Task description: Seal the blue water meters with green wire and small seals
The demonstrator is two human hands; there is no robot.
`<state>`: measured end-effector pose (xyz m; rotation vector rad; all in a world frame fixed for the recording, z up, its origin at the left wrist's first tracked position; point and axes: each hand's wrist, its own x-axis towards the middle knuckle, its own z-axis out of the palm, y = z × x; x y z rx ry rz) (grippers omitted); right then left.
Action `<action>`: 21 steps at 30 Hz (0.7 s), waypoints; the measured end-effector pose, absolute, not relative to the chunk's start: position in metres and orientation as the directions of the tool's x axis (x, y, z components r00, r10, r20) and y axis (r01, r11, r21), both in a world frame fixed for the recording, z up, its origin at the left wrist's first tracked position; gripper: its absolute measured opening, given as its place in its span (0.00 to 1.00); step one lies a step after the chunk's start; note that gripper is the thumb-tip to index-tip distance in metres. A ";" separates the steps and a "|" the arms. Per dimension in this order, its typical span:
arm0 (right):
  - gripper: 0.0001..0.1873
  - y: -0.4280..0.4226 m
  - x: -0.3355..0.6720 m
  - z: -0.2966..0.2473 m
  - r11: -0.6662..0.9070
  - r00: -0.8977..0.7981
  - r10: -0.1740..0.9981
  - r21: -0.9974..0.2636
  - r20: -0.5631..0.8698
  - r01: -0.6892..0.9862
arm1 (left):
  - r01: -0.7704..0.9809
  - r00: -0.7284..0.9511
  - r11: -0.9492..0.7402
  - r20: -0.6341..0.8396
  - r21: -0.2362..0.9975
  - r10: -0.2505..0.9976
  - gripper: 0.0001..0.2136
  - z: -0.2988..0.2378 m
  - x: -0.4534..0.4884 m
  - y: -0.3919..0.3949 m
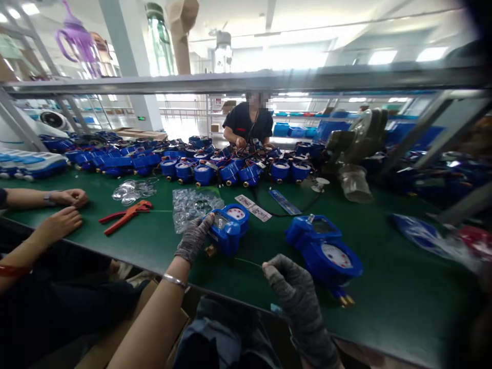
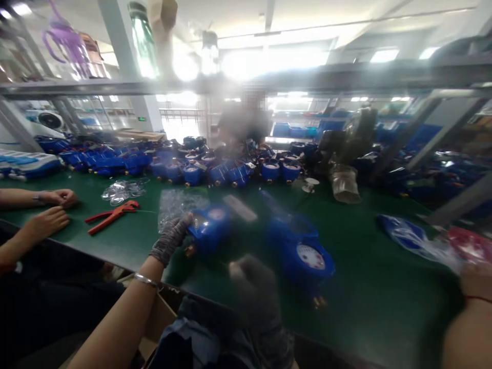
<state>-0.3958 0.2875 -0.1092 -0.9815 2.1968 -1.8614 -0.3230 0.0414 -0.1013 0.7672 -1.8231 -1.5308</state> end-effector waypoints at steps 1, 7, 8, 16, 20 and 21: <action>0.17 0.285 -0.394 -0.106 0.079 -0.785 -0.531 -0.904 0.319 -0.421 | -0.040 -0.635 0.151 0.092 0.988 -0.767 0.23 -0.103 -0.323 0.044; 0.15 0.266 -0.388 -0.104 0.138 -0.779 -0.583 -0.915 0.234 -0.378 | -0.062 -0.621 0.178 0.101 0.982 -0.777 0.24 -0.101 -0.322 0.049; 0.15 0.263 -0.388 -0.105 0.134 -0.771 -0.593 -0.915 0.234 -0.381 | -0.063 -0.617 0.179 0.103 0.982 -0.780 0.25 -0.100 -0.322 0.049; 0.17 0.247 -0.388 -0.119 0.193 -0.754 -0.596 -0.862 0.276 -0.469 | -0.044 -0.633 0.226 0.147 0.973 -0.760 0.25 -0.103 -0.320 0.042; 0.17 0.245 -0.388 -0.115 0.215 -0.745 -0.609 -0.846 0.274 -0.487 | -0.054 -0.633 0.224 0.140 0.973 -0.761 0.25 -0.106 -0.322 0.039; 0.17 0.245 -0.387 -0.113 0.221 -0.741 -0.611 -0.839 0.278 -0.497 | -0.061 -0.637 0.222 0.134 0.973 -0.760 0.25 -0.106 -0.323 0.038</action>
